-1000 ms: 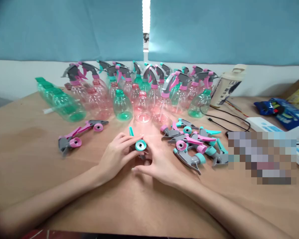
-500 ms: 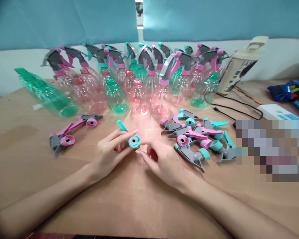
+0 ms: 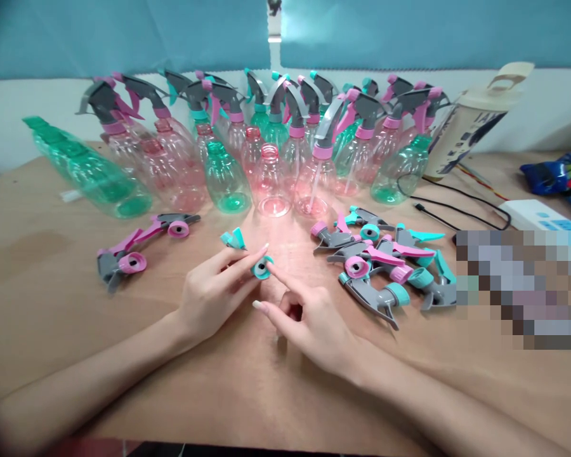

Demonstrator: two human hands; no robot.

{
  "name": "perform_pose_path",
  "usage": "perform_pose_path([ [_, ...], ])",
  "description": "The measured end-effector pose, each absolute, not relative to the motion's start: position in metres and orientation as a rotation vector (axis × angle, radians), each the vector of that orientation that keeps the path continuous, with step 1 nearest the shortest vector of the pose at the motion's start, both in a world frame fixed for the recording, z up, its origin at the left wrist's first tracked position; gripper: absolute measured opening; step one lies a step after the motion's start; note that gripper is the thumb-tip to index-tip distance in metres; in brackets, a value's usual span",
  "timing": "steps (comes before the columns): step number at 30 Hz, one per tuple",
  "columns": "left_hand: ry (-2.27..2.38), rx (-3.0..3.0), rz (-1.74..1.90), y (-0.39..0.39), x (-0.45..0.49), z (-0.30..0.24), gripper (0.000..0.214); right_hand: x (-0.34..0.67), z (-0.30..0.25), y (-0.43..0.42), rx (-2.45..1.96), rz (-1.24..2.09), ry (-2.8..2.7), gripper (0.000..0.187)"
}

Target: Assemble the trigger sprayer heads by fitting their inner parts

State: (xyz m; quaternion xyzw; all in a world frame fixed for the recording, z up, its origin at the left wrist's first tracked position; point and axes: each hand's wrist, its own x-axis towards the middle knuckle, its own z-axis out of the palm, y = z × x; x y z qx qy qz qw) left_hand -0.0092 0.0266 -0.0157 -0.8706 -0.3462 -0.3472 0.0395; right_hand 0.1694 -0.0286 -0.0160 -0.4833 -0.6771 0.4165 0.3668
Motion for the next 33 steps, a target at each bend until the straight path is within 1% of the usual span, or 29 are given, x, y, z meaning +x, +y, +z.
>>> perform_pose_path([
  [4, -1.07, -2.729, -1.082, 0.026, -0.009, -0.017, 0.029, 0.17, -0.014, -0.029, -1.218, 1.147, -1.69, 0.057],
  [9, -1.035, -2.884, -1.135, 0.025, -0.009, -0.018, 0.031, 0.174, -0.015, -0.027, -1.201, 1.135, -1.699, 0.043],
  [11, -0.978, -2.89, -1.154, 0.025, -0.008, -0.018, 0.032, 0.175, -0.016, -0.026, -1.207, 1.017, -1.768, 0.039],
  [14, -0.934, -2.859, -1.126, 0.024, -0.007, -0.018, 0.032, 0.176, -0.02, -0.025, -1.259, 0.689, -1.895, 0.035],
  [16, -0.952, -2.801, -1.092, 0.023, -0.007, -0.017, 0.03, 0.174, -0.021, -0.028, -1.319, 0.511, -1.93, 0.036],
  [17, -0.971, -2.764, -1.074, 0.022, -0.006, -0.016, 0.029, 0.173, -0.021, -0.029, -1.348, 0.484, -1.926, 0.037],
  [19, -1.009, -2.692, -1.052, 0.021, -0.006, -0.014, 0.028, 0.169, -0.019, -0.034, -1.394, 0.598, -1.889, 0.043],
  [21, -1.019, -2.648, -1.043, 0.021, -0.006, -0.013, 0.027, 0.166, -0.014, -0.037, -1.401, 0.913, -1.789, 0.051],
  [24, -0.998, -2.618, -1.078, 0.022, -0.006, -0.013, 0.028, 0.164, -0.008, -0.039, -1.3, 1.448, -1.539, 0.065],
  [26, -0.989, -2.623, -1.111, 0.023, -0.007, -0.015, 0.028, 0.165, -0.006, -0.038, -1.209, 1.629, -1.418, 0.072],
  [28, -0.99, -2.665, -1.128, 0.024, -0.007, -0.017, 0.029, 0.166, -0.006, -0.035, -1.172, 1.641, -1.408, 0.073],
  [33, -0.972, -2.777, -1.151, 0.025, -0.008, -0.019, 0.031, 0.171, -0.008, -0.027, -1.224, 1.38, -1.635, 0.056],
])
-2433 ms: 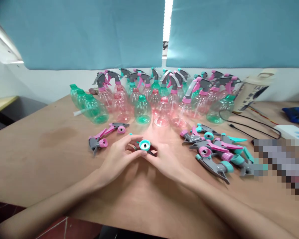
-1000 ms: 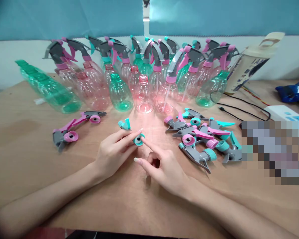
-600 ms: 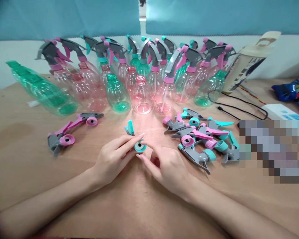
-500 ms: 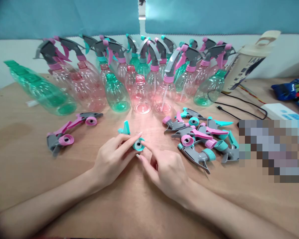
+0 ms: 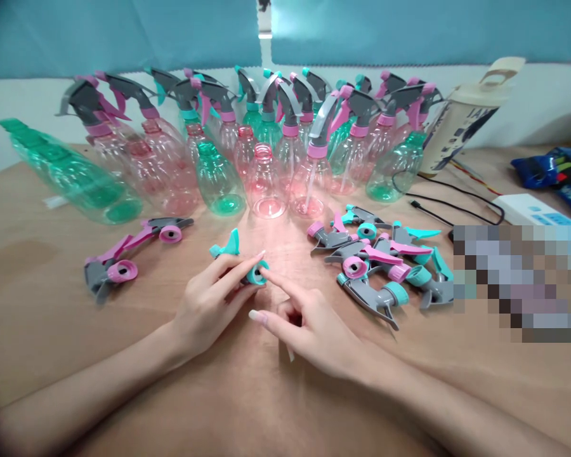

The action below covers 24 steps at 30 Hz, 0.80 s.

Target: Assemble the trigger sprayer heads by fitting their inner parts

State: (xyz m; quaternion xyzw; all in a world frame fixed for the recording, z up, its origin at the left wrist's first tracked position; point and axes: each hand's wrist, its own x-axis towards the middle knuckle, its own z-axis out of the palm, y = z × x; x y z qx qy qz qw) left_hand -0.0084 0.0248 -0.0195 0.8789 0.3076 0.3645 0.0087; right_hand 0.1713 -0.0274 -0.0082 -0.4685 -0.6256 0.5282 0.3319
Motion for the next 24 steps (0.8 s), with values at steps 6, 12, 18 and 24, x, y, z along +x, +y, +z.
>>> perform_pose_path([
  [6, 0.839, 2.721, 1.046, 0.024, -0.01, -0.019, 0.032, 0.179, -0.007, -0.019, -1.232, 1.08, -1.89, 0.038],
  [12, 1.006, 2.784, 1.171, 0.029, -0.012, -0.016, 0.028, 0.174, -0.007, -0.032, -1.292, 1.021, -1.955, 0.062],
  [18, 1.035, 2.989, 1.145, 0.031, -0.015, -0.01, 0.025, 0.17, 0.004, -0.037, -1.065, 1.907, -1.317, 0.089],
  [24, 0.995, 3.022, 1.127, 0.031, -0.013, -0.007, 0.024, 0.173, 0.002, -0.032, -0.852, 2.048, -1.099, 0.088],
])
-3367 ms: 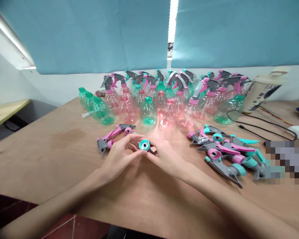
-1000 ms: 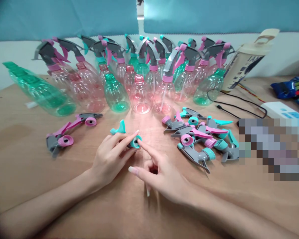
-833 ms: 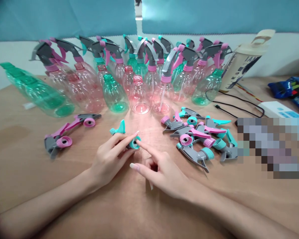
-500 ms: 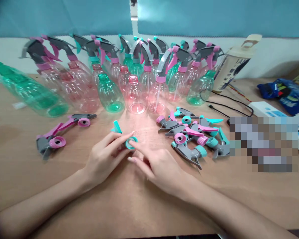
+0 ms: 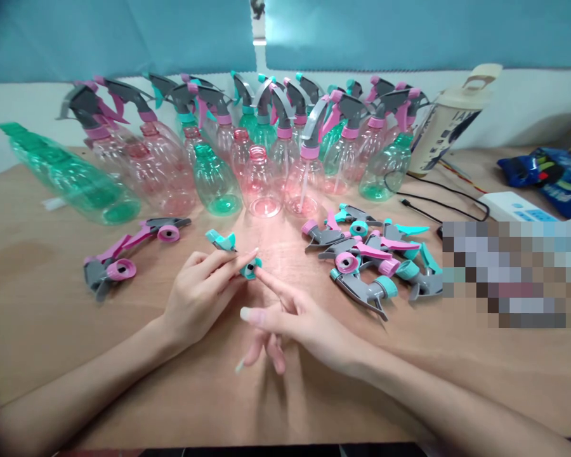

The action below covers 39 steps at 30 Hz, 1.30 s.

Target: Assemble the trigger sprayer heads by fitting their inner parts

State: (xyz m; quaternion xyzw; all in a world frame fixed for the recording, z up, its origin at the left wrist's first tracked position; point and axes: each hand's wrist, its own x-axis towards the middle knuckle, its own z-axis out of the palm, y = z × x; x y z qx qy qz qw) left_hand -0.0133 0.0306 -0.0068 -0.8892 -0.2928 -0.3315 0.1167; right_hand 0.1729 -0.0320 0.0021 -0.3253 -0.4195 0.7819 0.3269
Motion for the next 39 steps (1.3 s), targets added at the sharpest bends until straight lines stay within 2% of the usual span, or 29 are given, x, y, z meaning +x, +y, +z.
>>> perform_pose_path([
  [6, -0.916, -2.613, -1.049, 0.033, -0.013, -0.01, 0.021, 0.171, -0.006, -0.029, -0.847, 2.077, -0.94, 0.073],
  [11, -0.942, -2.709, -1.077, 0.034, -0.015, -0.013, 0.024, 0.171, -0.007, -0.027, -1.005, 1.999, -1.109, 0.068],
  [17, -0.936, -2.754, -1.078, 0.034, -0.014, -0.014, 0.025, 0.175, 0.002, -0.024, -1.179, 1.643, -1.5, 0.055],
  [24, -0.915, -2.761, -1.091, 0.032, -0.013, -0.013, 0.025, 0.175, -0.009, -0.028, -1.32, 0.897, -1.967, 0.045],
  [30, -0.932, -2.759, -1.126, 0.027, -0.011, -0.01, 0.027, 0.179, -0.015, -0.022, -1.323, 0.778, -1.758, 0.018],
  [39, -0.746, -2.849, -1.169, 0.029, -0.012, -0.01, 0.018, 0.182, -0.012, -0.013, -1.203, 0.934, -1.666, 0.038],
])
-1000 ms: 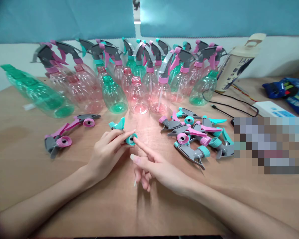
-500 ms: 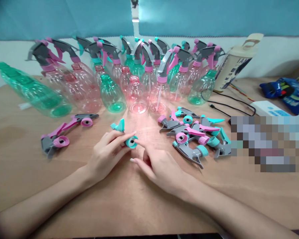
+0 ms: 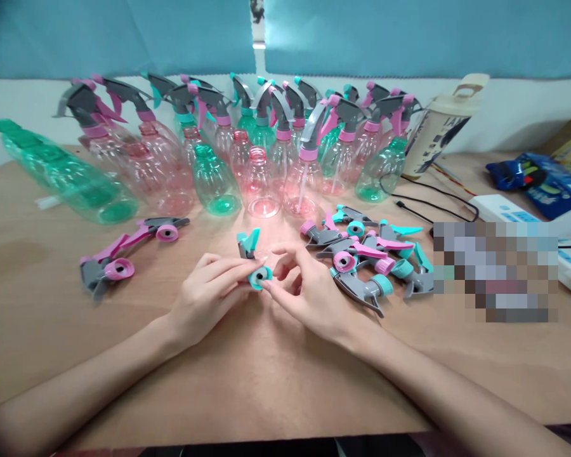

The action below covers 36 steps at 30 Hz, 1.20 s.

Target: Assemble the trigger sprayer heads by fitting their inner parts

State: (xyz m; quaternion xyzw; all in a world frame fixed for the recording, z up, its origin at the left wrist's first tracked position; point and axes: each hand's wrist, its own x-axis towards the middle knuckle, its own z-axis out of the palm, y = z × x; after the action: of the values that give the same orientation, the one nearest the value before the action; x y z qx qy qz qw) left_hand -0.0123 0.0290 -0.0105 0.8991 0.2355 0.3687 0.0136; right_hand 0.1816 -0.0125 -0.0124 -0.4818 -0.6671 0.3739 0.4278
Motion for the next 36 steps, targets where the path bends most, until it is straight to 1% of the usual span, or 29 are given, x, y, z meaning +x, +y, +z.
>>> perform_pose_path([
  [5, 0.671, 2.832, 1.153, 0.029, -0.012, -0.012, 0.021, 0.178, -0.01, -0.011, -1.143, 1.06, -1.62, 0.038],
  [10, 0.686, 2.802, 1.191, 0.028, -0.009, -0.014, 0.018, 0.17, -0.011, -0.013, -1.068, 1.257, -1.473, 0.044],
  [16, 0.65, 2.844, 1.216, 0.027, -0.007, -0.015, 0.017, 0.161, -0.014, -0.019, -1.052, 1.311, -1.304, 0.041],
  [19, 0.652, 2.855, 1.2, 0.028, -0.006, -0.014, 0.016, 0.16, -0.014, -0.018, -1.074, 1.27, -1.309, 0.042],
  [24, 0.677, 2.877, 1.178, 0.027, -0.004, -0.01, 0.015, 0.163, -0.011, -0.016, -1.157, 1.129, -1.45, 0.051],
  [29, 0.681, 2.917, 1.172, 0.024, -0.002, -0.008, 0.014, 0.162, -0.008, -0.019, -1.198, 1.048, -1.562, 0.052],
  [33, 0.673, 2.932, 1.153, 0.019, 0.0, -0.009, 0.016, 0.162, -0.012, -0.017, -1.169, 0.912, -1.551, 0.047],
  [36, 0.701, 2.928, 1.127, 0.017, 0.003, -0.01, 0.02, 0.163, -0.014, -0.012, -1.164, 0.941, -1.489, 0.042],
])
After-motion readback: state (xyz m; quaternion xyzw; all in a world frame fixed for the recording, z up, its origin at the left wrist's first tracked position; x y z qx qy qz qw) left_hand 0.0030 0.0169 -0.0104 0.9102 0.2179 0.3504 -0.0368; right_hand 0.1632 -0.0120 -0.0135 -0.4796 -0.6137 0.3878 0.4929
